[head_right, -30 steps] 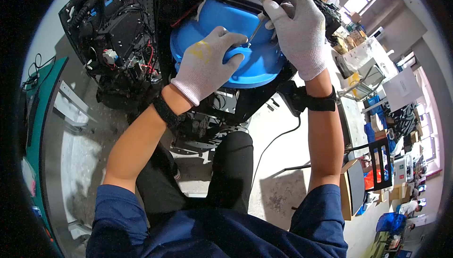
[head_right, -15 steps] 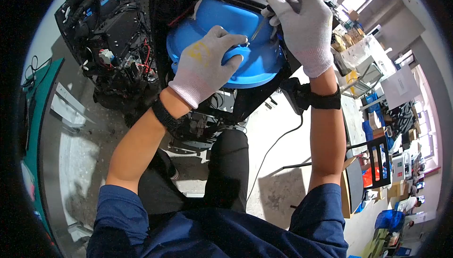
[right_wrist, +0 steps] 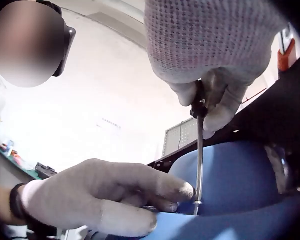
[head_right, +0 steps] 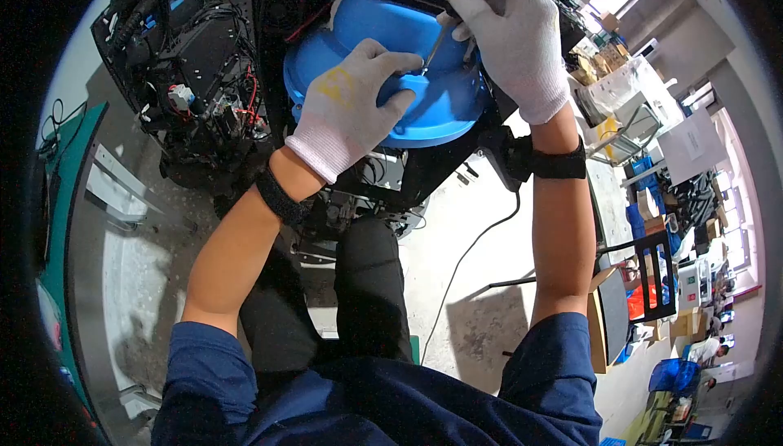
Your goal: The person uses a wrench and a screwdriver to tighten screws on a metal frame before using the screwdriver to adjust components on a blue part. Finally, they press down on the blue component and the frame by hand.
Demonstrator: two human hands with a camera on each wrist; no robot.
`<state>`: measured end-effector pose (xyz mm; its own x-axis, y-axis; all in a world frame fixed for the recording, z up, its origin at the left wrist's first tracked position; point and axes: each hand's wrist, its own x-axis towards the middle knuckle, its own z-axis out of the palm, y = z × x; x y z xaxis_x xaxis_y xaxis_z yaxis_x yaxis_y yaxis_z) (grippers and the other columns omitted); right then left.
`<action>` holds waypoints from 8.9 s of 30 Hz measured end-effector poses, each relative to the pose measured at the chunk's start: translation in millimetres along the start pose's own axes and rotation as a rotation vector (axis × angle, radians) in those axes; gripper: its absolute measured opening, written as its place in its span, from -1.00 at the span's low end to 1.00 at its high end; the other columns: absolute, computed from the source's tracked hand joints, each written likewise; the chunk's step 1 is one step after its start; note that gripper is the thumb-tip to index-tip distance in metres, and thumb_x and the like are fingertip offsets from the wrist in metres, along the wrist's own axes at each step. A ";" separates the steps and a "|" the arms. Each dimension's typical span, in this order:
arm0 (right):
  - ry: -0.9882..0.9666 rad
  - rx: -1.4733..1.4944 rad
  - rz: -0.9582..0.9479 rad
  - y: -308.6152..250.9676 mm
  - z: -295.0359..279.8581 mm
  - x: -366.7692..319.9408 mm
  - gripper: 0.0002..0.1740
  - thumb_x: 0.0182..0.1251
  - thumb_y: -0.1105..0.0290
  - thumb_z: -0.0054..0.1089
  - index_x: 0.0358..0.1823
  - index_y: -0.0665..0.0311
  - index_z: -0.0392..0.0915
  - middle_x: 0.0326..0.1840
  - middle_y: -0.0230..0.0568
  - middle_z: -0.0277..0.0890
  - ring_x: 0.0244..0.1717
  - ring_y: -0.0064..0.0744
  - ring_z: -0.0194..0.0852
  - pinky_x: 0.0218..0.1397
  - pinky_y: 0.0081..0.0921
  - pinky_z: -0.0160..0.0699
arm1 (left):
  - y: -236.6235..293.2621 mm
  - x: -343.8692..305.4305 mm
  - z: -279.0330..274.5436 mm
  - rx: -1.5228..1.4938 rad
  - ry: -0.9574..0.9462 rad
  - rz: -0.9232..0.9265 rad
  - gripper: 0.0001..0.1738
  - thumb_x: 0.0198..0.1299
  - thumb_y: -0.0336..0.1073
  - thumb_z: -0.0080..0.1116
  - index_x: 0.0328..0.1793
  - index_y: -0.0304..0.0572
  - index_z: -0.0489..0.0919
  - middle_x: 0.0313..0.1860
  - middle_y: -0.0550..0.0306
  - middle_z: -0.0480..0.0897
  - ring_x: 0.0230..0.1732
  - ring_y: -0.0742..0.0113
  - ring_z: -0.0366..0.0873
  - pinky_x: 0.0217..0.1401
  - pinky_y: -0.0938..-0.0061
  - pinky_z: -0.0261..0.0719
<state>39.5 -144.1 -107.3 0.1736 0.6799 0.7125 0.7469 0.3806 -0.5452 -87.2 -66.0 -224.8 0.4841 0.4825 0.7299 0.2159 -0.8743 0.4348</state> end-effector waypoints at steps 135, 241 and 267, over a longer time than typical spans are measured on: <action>-0.062 0.088 -0.075 32.7 -19.3 27.6 -0.58 0.51 0.33 0.07 0.30 0.39 0.47 0.00 -0.26 0.63 -0.11 -0.58 0.52 -0.01 -0.62 0.52 | 5.0 80.4 -3.6 0.236 0.045 0.125 -0.64 -0.07 0.05 0.56 -0.28 -0.01 0.83 0.01 0.10 0.67 0.04 0.16 0.63 0.25 0.32 0.58; -0.104 0.143 0.021 38.1 -18.3 32.6 -0.62 0.38 0.37 0.23 0.14 0.42 0.52 -0.15 -0.33 0.59 -0.23 -0.64 0.49 -0.17 -0.66 0.51 | 14.1 75.1 -15.2 -0.145 0.163 0.094 -0.68 -0.18 -0.29 0.55 -0.39 -0.25 0.61 -0.26 -0.06 0.66 -0.08 -0.04 0.61 0.06 0.21 0.56; -0.192 0.011 -0.054 43.0 -25.0 33.8 -0.57 0.36 0.25 0.27 0.11 0.44 0.57 -0.11 -0.36 0.55 -0.14 -0.60 0.46 -0.05 -0.59 0.49 | 15.9 73.8 -14.6 -0.091 0.203 0.116 -0.49 -0.16 -0.30 0.58 -0.15 -0.33 0.50 -0.45 0.05 0.70 -0.18 -0.01 0.65 0.00 0.21 0.57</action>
<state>93.5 -120.4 -95.6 0.0066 0.7650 0.6439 0.7443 0.4263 -0.5141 -60.4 -43.5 -156.3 0.3194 0.3877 0.8647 0.0870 -0.9206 0.3806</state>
